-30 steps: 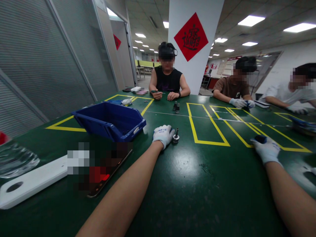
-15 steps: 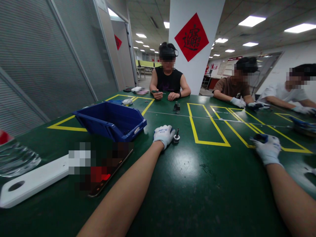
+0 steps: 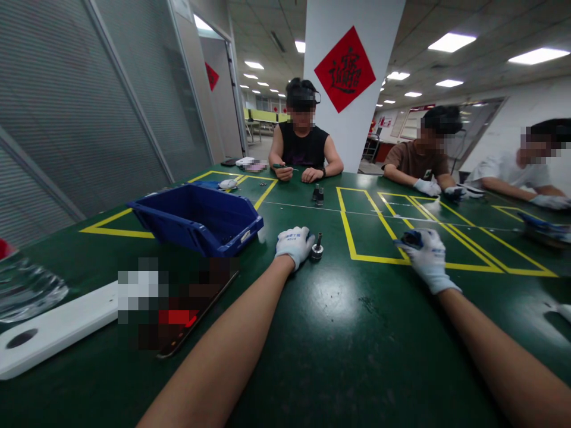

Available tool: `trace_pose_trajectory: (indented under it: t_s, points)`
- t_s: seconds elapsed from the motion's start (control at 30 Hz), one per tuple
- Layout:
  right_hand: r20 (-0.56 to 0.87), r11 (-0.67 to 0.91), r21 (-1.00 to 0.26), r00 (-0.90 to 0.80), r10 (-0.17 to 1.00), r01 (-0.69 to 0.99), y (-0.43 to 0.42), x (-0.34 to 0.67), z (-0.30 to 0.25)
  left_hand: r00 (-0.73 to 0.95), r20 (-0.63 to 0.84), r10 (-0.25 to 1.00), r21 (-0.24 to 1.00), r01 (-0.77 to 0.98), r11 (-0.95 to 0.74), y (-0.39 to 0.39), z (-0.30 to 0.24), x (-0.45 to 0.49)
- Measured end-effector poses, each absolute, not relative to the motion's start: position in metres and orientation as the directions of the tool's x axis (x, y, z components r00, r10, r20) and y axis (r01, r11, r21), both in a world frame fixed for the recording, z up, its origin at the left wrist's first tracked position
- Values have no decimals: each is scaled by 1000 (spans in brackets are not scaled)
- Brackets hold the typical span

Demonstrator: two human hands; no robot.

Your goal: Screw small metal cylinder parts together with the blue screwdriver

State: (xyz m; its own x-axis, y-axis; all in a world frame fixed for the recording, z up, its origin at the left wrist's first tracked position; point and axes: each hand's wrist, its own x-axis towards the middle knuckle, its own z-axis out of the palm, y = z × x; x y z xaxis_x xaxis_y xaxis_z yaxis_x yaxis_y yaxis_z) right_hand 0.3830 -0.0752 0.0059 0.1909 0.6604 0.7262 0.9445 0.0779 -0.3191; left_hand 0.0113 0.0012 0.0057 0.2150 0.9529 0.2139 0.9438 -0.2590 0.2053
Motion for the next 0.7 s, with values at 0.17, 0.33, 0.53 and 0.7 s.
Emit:
trace_pose_trajectory:
  t_s: [0.17,0.33,0.53,0.7]
  points:
    - [630,469,-469,-89,771,748,-70,260,3,249,246,937,178,938,-296,4,4,10]
    - [531,457,-704,-24,847,544,-62,210,-1,242,234,942,178,942,-286,1,5,10]
    - [345,341,-892,-40,938,296,-61,222,3,254,243,936,184,935,-302,2,5,9]
    - [268,266,-960,12,963,94,-63,229,6,251,256,934,192,933,-303,3,1,9]
